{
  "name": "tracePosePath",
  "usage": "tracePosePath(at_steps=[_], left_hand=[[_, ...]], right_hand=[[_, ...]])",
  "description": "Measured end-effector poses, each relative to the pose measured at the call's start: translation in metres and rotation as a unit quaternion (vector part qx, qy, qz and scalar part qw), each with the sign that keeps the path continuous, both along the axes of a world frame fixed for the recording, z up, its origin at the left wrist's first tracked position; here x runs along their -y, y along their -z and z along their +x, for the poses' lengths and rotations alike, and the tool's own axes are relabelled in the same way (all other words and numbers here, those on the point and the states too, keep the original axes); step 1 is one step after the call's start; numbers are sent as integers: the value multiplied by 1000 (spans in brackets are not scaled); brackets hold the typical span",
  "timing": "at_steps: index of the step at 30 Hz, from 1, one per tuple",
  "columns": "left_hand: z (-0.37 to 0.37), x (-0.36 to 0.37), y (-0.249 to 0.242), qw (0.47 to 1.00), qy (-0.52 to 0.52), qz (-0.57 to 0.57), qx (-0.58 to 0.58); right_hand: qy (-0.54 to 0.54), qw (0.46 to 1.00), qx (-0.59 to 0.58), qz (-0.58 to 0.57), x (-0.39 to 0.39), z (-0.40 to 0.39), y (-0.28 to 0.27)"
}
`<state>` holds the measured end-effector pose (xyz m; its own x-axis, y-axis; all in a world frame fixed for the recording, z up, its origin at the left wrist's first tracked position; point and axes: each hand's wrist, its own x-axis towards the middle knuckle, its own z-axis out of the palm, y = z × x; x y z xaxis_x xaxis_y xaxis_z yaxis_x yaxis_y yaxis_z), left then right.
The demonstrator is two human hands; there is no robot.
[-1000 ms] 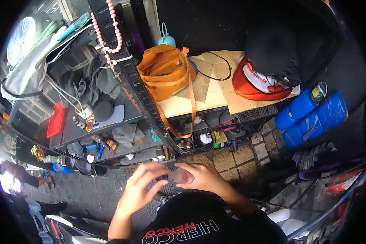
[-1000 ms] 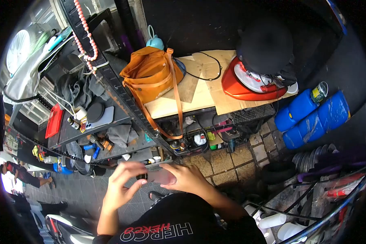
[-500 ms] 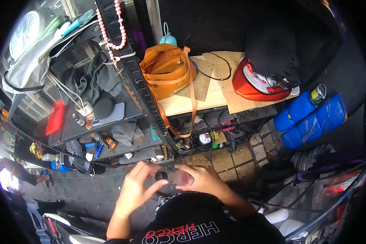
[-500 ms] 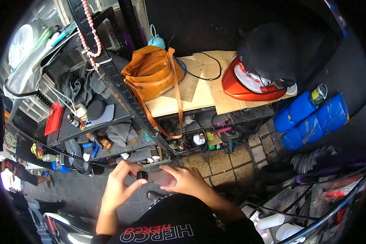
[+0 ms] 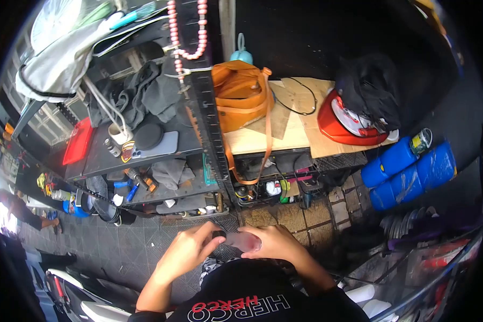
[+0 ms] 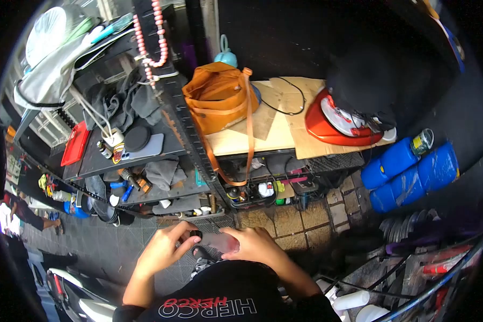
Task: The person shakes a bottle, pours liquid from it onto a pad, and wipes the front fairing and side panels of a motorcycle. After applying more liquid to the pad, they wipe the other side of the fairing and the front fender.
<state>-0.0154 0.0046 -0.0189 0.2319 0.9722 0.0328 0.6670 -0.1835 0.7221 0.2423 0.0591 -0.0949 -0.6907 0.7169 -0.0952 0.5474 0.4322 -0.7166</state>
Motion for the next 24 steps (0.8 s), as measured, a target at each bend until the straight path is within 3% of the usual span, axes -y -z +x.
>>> tracePosePath(at_steps=[3, 5, 7, 8, 13, 14, 15, 18, 20, 21, 23, 24], left_hand=[[-12, 0, 4, 999, 35, 16, 23], [-24, -1, 13, 998, 33, 9, 47], [-36, -4, 20, 983, 137, 101, 64], [-42, -1, 17, 984, 143, 95, 46], [-68, 2, 4, 997, 61, -29, 28], [-74, 0, 8, 997, 43, -64, 4], [-80, -1, 11, 997, 40, -59, 8], [-100, -4, 20, 982, 138, 109, 66], [-110, 4, 8, 975, 178, 133, 20], [-115, 6, 2, 965, 209, 159, -30], [-121, 11, 6, 955, 220, 196, -15], [-123, 9, 4, 961, 202, 188, 18]], right_hand=[[-42, 998, 32, -41, -4, -7, -11], [-47, 989, 24, -141, -9, -13, -14], [-81, 981, 33, -176, -12, -19, -10], [-87, 985, -1, -151, -11, -24, -7], [-78, 987, 8, -142, -13, -59, -26], [-52, 966, 74, -241, -17, -72, -44], [-54, 967, 80, -237, -20, -77, -45], [-87, 965, 76, -235, -27, -90, -43], [-194, 940, 82, -269, -33, -93, -39], [-171, 946, 76, -264, -35, -97, -37], [-283, 914, 55, -286, -39, -105, -37], [-256, 890, 95, -366, -42, -113, -58]])
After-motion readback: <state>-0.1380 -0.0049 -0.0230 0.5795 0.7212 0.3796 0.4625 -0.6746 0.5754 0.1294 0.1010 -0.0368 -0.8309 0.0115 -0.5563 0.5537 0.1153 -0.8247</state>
